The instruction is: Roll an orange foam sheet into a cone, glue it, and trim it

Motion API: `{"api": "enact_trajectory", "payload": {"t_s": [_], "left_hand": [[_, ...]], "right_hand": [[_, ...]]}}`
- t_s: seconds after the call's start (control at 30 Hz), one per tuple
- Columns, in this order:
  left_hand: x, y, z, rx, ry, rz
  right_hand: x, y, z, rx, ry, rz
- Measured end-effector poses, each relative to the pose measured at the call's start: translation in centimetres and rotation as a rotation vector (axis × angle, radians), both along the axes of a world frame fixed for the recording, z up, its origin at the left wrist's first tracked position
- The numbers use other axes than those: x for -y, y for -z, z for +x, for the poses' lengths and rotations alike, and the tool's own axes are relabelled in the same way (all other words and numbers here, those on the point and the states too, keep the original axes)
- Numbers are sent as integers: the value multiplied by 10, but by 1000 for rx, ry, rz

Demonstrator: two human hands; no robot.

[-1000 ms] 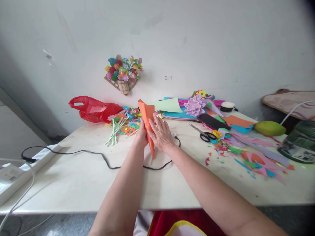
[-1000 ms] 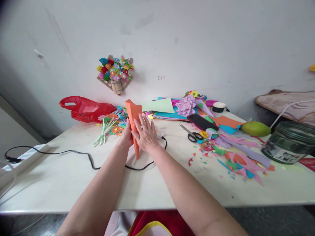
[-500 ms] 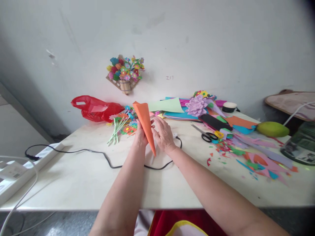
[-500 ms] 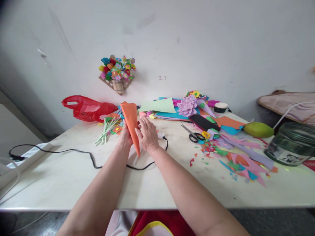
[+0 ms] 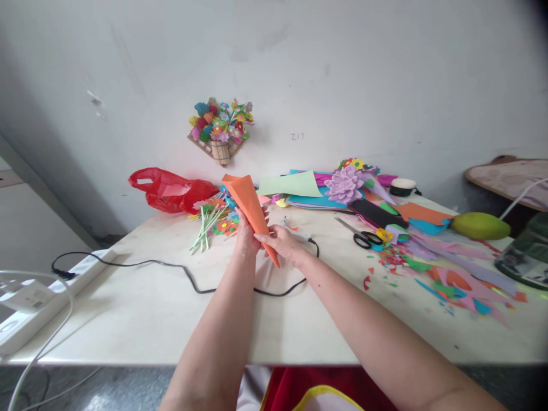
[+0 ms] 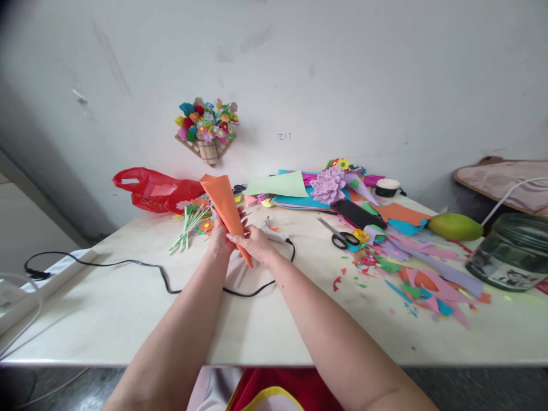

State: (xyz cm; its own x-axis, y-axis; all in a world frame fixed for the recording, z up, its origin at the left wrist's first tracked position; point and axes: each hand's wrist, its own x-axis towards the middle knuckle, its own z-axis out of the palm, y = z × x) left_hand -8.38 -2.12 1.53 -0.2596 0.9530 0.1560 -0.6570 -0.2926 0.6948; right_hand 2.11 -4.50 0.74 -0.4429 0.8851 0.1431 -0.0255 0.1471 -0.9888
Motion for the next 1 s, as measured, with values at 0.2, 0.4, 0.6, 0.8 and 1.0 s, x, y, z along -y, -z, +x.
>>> {"api": "enact_trajectory", "payload": {"t_s": [0.2, 0.4, 0.6, 0.8, 1.0], "left_hand": [[-2, -2, 2, -30, 65, 103], [-7, 0, -3, -31, 6, 176], [-7, 1, -5, -49, -16, 198], [4, -7, -3, -32, 32, 169], [1, -12, -7, -138, -168, 75]], "right_hand": [[-3, -1, 3, 106, 137, 158], [-9, 3, 5, 219, 291, 387], [-10, 2, 5, 268, 321, 419], [-13, 5, 5, 347, 402, 467], [-11, 1, 9, 419, 420, 480]]}}
